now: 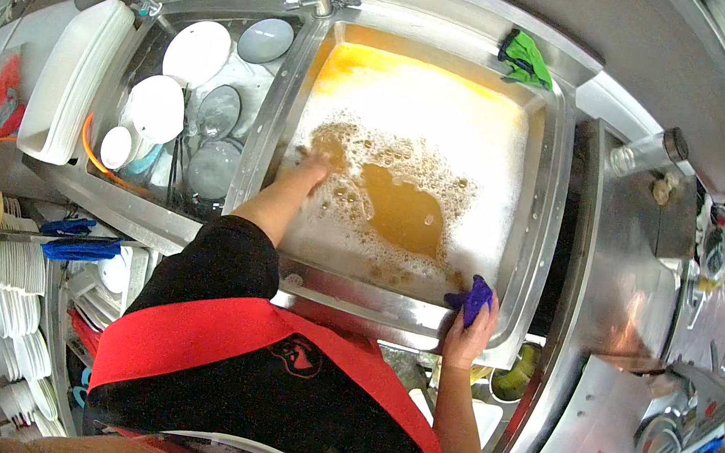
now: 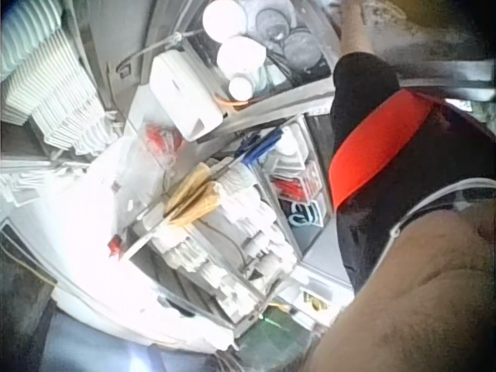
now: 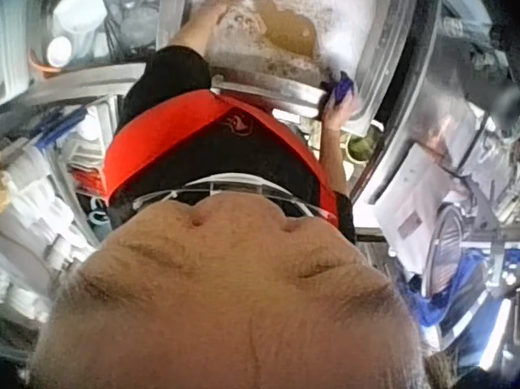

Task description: The person washes chopsticks, plates, bowls, and a ladle in a soapy sink using a purple sponge. They scrub each item and place it into the adjacent sink basin.

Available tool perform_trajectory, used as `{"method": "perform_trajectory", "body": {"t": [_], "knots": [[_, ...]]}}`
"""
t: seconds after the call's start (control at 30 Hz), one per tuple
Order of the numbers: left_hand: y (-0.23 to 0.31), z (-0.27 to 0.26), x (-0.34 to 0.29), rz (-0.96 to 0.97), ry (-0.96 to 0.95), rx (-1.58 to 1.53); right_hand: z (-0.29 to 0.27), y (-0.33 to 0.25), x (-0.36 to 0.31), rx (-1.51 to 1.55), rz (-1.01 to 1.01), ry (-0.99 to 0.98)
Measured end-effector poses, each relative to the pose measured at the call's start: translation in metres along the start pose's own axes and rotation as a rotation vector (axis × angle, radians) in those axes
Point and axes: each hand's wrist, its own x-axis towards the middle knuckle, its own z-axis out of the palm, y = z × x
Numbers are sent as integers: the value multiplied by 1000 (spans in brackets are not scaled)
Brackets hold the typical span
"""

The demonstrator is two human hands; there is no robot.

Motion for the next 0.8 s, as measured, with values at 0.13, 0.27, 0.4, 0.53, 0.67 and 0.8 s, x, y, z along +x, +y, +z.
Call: {"method": "perform_trajectory", "body": {"t": [0.13, 0.27, 0.4, 0.53, 0.67, 0.8], "knots": [[-4, 41, 0, -115, -39, -363, 2, 1, 1, 40, -10, 8], [6, 65, -5, -229, -118, -808, 4, 4, -1, 45, 50, -23], [27, 81, -1, -294, -122, -1062, 2, 5, -1, 17, 40, -45], [44, 76, -9, -281, -58, -1081, 0, 3, 3, 45, 22, -41], [58, 39, -38, -110, 21, -914, -2, 0, 3, 63, 33, -12], [55, -8, -79, 436, 413, -733, -4, -1, 6, 76, 42, 36]]}}
